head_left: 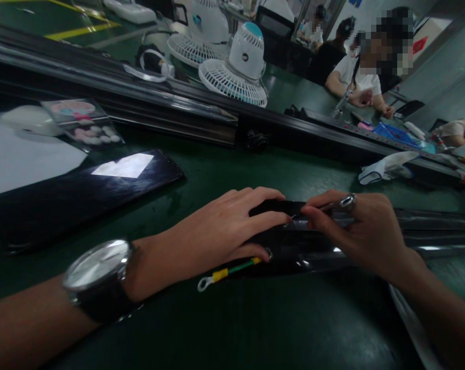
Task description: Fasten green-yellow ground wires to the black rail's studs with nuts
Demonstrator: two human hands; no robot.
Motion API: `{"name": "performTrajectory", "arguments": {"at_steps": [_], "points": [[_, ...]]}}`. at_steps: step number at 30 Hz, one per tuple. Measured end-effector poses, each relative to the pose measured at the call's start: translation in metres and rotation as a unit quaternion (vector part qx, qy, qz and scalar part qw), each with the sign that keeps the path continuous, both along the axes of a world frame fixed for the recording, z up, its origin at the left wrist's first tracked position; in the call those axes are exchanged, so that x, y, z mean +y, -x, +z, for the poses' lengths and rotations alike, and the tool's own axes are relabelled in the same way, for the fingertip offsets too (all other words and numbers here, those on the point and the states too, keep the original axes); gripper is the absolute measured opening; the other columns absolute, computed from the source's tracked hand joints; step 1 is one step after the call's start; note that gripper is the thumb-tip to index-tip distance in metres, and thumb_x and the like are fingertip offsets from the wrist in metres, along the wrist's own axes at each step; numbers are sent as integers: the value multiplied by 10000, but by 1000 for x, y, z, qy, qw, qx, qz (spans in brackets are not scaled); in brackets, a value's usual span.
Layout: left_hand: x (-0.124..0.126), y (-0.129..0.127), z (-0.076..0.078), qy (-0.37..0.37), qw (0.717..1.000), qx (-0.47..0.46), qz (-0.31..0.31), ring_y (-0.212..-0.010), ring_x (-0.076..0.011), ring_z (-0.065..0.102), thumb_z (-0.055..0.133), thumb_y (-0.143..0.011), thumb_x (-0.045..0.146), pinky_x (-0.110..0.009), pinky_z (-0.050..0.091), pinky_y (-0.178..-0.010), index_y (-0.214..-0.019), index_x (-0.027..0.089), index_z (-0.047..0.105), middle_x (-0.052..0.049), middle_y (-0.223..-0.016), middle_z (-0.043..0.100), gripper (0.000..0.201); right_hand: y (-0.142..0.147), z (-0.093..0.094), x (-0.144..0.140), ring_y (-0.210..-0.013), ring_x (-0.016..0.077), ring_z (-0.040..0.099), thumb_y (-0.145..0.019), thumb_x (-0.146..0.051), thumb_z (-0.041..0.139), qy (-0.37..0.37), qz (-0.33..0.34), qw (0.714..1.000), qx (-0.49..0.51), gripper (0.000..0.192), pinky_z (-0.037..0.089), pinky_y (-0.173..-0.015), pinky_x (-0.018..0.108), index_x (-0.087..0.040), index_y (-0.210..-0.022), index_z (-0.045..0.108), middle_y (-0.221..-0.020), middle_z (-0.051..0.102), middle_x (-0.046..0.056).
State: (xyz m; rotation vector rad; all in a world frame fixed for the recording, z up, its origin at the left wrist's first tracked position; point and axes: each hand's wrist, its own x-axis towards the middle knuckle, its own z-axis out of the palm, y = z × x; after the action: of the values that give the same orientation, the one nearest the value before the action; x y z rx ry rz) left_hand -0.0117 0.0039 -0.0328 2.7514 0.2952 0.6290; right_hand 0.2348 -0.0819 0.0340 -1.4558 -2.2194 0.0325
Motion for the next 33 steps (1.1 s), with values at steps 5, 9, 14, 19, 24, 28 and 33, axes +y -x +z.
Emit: {"name": "performTrajectory", "arguments": {"at_steps": [5, 9, 14, 19, 24, 28, 33], "points": [[1, -1, -1, -8, 1000, -7, -2, -1327, -321, 521, 652, -962, 431, -520, 503, -1057, -1441, 274, 502, -130, -1529, 457, 525, 4, -1, 1, -576, 141, 701, -984, -269, 639, -6, -3, 1000, -5, 133, 477, -550, 261, -219, -880, 704, -698, 751, -24], [0, -1, 0, -10, 1000, -12, -3, -1334, -319, 524, 657, -959, 435, -507, 512, -1061, -1431, 267, 515, -138, -1532, 456, 521, 4, -4, 1, -606, 150, 706, -995, -273, 612, -5, 8, 1000, -8, 140, 497, -580, 271, -221, -896, 697, -750, 766, -4], [-2, -1, 3, -15, 1000, -5, 4, -1346, -292, 528, 574, -1005, 248, -485, 501, -1094, -1453, 281, 494, -120, -1545, 451, 456, -7, 1, 3, -743, 171, 696, -1001, -234, 569, 30, 117, 991, -53, 98, 494, -696, 313, -205, -998, 663, -864, 756, 35], [-2, -1, 5, 7, 1000, -7, 6, -1337, -279, 541, 584, -1000, 245, -461, 503, -1104, -1467, 310, 487, -94, -1552, 453, 482, -14, 8, 3, -781, 170, 707, -984, -203, 587, 37, 84, 995, -29, 86, 502, -710, 303, -205, -1004, 670, -899, 763, 34], [0, 0, 2, 26, 999, -23, -3, -1321, -287, 552, 635, -976, 410, -465, 514, -1091, -1450, 314, 514, -96, -1538, 472, 498, -6, 9, 1, -570, 133, 670, -980, -257, 625, 19, 15, 1000, -11, 115, 458, -553, 268, -223, -908, 707, -709, 743, -23], [1, -1, 0, 23, 999, -35, -6, -1318, -297, 552, 681, -938, 450, -471, 516, -1083, -1430, 300, 537, -109, -1514, 490, 534, 0, 6, 2, -551, 131, 679, -985, -291, 633, 10, -8, 1000, -13, 155, 443, -538, 266, -221, -876, 717, -667, 738, -35], [1, -2, 0, 15, 999, -27, -8, -1325, -309, 540, 678, -933, 481, -490, 508, -1080, -1436, 283, 523, -123, -1515, 481, 563, 3, 4, 2, -584, 128, 704, -992, -287, 637, 10, -13, 1000, 7, 166, 457, -557, 255, -216, -874, 730, -695, 753, -32]]}}
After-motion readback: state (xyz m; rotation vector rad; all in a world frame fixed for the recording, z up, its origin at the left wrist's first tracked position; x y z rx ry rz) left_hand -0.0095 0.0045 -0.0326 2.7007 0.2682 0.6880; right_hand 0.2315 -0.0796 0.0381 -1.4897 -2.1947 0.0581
